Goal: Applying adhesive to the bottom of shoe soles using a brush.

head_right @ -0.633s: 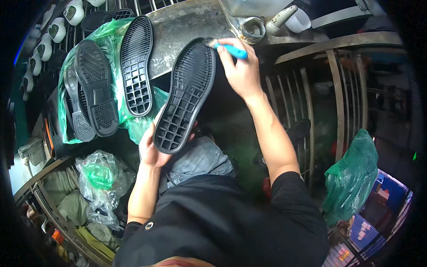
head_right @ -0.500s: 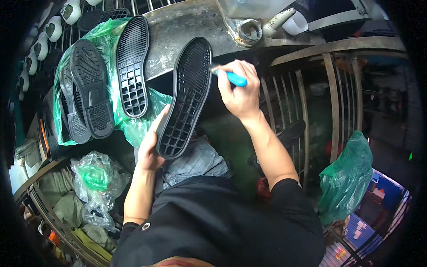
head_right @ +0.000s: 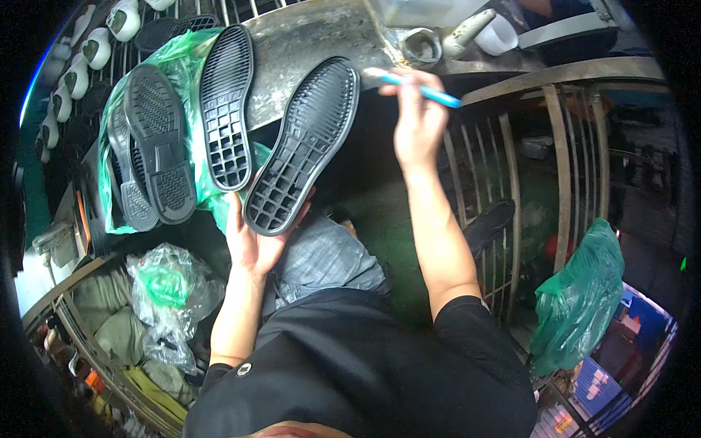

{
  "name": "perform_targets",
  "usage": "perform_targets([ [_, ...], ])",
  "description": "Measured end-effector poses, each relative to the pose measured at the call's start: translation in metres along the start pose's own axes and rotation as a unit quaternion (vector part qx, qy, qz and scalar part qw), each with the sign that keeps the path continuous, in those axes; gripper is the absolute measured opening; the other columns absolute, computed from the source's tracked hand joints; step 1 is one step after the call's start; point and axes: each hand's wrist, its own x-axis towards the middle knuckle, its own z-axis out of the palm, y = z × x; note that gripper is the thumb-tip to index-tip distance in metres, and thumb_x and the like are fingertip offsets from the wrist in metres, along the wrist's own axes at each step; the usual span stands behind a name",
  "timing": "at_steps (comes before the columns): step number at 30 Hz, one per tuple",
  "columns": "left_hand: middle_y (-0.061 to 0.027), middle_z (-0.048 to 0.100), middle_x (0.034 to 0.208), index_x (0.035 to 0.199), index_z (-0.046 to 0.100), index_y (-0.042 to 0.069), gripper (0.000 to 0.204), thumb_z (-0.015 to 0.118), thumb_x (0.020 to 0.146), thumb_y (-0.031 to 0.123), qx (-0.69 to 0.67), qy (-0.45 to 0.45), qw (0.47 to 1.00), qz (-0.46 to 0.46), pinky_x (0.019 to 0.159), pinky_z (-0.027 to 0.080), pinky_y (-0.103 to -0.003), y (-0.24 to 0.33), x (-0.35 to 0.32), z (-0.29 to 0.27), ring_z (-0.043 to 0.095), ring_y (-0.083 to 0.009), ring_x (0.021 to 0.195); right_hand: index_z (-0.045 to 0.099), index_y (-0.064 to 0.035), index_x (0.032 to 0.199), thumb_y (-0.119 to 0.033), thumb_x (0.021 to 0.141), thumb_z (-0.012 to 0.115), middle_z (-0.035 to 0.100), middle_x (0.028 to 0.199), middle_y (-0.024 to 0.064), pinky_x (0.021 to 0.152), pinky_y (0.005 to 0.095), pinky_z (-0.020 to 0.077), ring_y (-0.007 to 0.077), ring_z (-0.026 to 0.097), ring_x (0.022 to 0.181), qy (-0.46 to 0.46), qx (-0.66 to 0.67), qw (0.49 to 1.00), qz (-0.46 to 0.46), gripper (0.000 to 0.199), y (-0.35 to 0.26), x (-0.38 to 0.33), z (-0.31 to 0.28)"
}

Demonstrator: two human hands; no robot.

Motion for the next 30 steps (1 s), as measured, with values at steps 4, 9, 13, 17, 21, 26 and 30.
perform_targets([
  [4,-0.0183,0.038,0.176,0.173,0.033,0.014,0.075,0.029,0.117,0.063,0.016,-0.001,1.0,-0.001,0.13,0.03,-0.068,0.004,-0.002,0.0,0.041,-0.0486,0.158,0.073,-0.0037,0.121,-0.014,0.101,0.074,0.076,0.104,0.0129,0.116,0.0554,0.0463,0.037,0.072,0.101,-0.191,-0.169,0.956,-0.143,0.022,0.007,-0.052,0.047],
  [9,-0.0177,0.043,0.174,0.172,0.036,0.014,0.07,0.028,0.118,0.058,-0.027,-0.004,1.0,0.004,0.13,0.032,-0.066,0.003,-0.002,-0.001,0.043,-0.0405,0.159,0.07,0.0023,0.116,-0.018,0.104,0.067,0.073,0.103,0.0153,0.115,0.0612,0.0472,0.0371,0.071,0.099,-0.196,-0.133,0.951,-0.197,0.024,-0.02,-0.11,0.045],
  [13,-0.0173,0.043,0.174,0.174,0.033,0.012,0.07,0.032,0.117,0.053,-0.167,-0.146,0.975,-0.03,0.129,0.034,-0.062,0.006,-0.004,-0.013,0.046,-0.0386,0.157,0.072,-0.0029,0.118,-0.031,0.097,0.078,0.071,0.107,0.0165,0.112,0.0615,0.05,0.0381,0.071,0.104,-0.241,-0.09,0.947,-0.195,0.035,-0.049,-0.158,0.054],
  [17,-0.0171,0.042,0.174,0.174,0.031,0.009,0.067,0.03,0.118,0.045,0.06,0.055,0.996,0.035,0.131,0.032,-0.059,0.009,0.0,-0.008,0.044,-0.0374,0.158,0.077,-0.0051,0.111,-0.024,0.095,0.08,0.074,0.104,0.0136,0.105,0.0541,0.0543,0.0357,0.072,0.101,-0.354,-0.052,0.928,-0.104,0.025,-0.085,-0.143,0.044],
  [21,-0.0176,0.042,0.174,0.174,0.028,0.004,0.069,0.034,0.118,0.043,0.025,-0.057,0.997,0.039,0.133,0.032,-0.054,0.006,-0.001,-0.005,0.046,-0.0348,0.158,0.073,-0.0018,0.102,-0.013,0.103,0.069,0.074,0.093,0.011,0.073,0.0308,0.055,0.0141,0.069,0.081,-0.387,-0.078,0.907,0.143,0.012,-0.089,-0.073,0.019],
  [26,-0.0176,0.042,0.174,0.174,0.029,0.003,0.073,0.038,0.117,0.047,0.118,-0.069,0.988,0.074,0.133,0.03,-0.052,0.003,-0.003,-0.003,0.044,-0.0337,0.159,0.073,0.0,0.102,-0.024,0.111,0.066,0.069,0.072,0.0059,0.064,0.0319,0.0533,0.0137,0.069,0.067,-0.268,-0.223,0.933,0.09,0.027,-0.04,0.004,0.004],
  [30,-0.0203,0.043,0.173,0.173,0.028,-0.001,0.076,0.041,0.116,0.048,0.156,-0.055,0.983,0.083,0.133,0.031,-0.05,0.002,-0.002,-0.005,0.045,-0.0334,0.158,0.074,-0.0005,0.102,-0.029,0.11,0.068,0.07,0.072,0.0086,0.067,0.0329,0.0534,0.0146,0.07,0.069,-0.286,-0.163,0.94,0.087,0.03,-0.05,0.007,0.001],
])
